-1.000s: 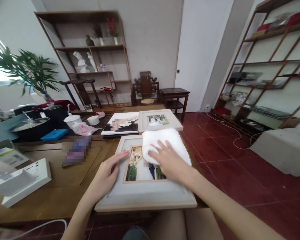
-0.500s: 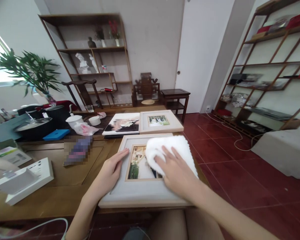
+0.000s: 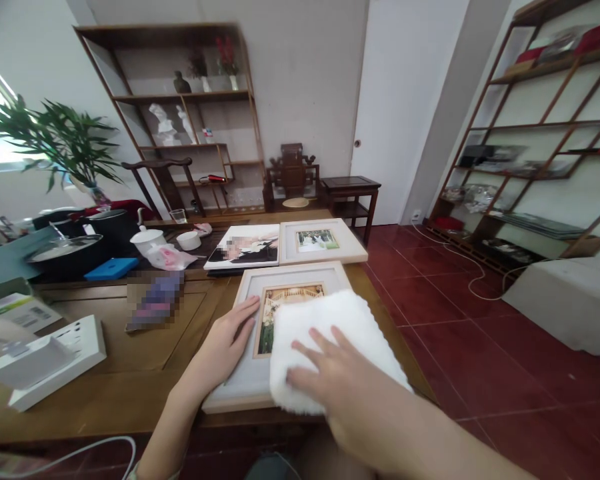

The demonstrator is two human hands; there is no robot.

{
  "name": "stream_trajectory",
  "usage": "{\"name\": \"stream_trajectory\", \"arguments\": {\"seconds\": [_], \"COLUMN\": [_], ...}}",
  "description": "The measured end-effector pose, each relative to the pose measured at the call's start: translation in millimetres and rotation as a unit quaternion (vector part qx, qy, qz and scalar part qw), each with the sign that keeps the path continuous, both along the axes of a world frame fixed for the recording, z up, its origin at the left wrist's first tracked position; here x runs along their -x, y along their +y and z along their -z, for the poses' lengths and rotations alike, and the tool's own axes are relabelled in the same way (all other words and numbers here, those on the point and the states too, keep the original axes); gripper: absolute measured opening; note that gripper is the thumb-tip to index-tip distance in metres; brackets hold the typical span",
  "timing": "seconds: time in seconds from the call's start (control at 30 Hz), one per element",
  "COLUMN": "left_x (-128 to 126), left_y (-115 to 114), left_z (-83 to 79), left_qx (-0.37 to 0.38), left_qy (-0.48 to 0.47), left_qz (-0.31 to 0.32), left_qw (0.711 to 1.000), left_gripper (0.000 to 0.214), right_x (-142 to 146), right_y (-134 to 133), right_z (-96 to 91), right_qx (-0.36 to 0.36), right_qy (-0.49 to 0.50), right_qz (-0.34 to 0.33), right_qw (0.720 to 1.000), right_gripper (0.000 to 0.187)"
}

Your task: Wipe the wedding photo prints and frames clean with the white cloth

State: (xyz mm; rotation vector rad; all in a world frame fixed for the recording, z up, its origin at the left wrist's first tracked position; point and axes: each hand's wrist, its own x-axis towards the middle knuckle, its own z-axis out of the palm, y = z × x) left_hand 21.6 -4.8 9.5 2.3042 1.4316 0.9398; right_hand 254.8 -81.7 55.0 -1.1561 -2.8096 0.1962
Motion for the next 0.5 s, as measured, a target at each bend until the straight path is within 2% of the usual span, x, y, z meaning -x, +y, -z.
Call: {"name": "stream_trajectory", "arguments": {"seconds": [0.1,0.17,0.23,0.4,0.5], "left_x": [0.4,0.8,1.1,1.8,2.2], "left_y": [1.0,1.1,0.6,-1.6,-2.1], "left_z": [2.1,2.2,1.1,-1.3,0.0], "left_qx": [0.003,0.009,0.020,0.021,0.016], "left_qy": [0.003,0.002,0.006,0.016,0.021], "left_qz": [0.003,0.005,0.008,0.007,-0.013], "left_qw": [1.000,1.000,1.000,1.000,1.000], "left_gripper": [0.037,0.037,0.038,0.037,0.038], "right_x": [-4.9,-9.5,-14.9,-25.6,-24.4], "right_y": [-23.0,-17.2,3.4,79.4,107.7], "right_z": [-2.9,1.8,9.7,22.3,22.3], "right_qx": [0.000,-0.025,-0.062,-0.166,-0.177], "right_qy": [0.002,0.013,0.015,0.000,-0.009], "right_qz": [-0.007,0.010,0.036,0.122,0.140], "right_qw": [1.000,1.000,0.997,0.978,0.974], "right_gripper": [0.065,0.065,0.064,0.058,0.057]}}
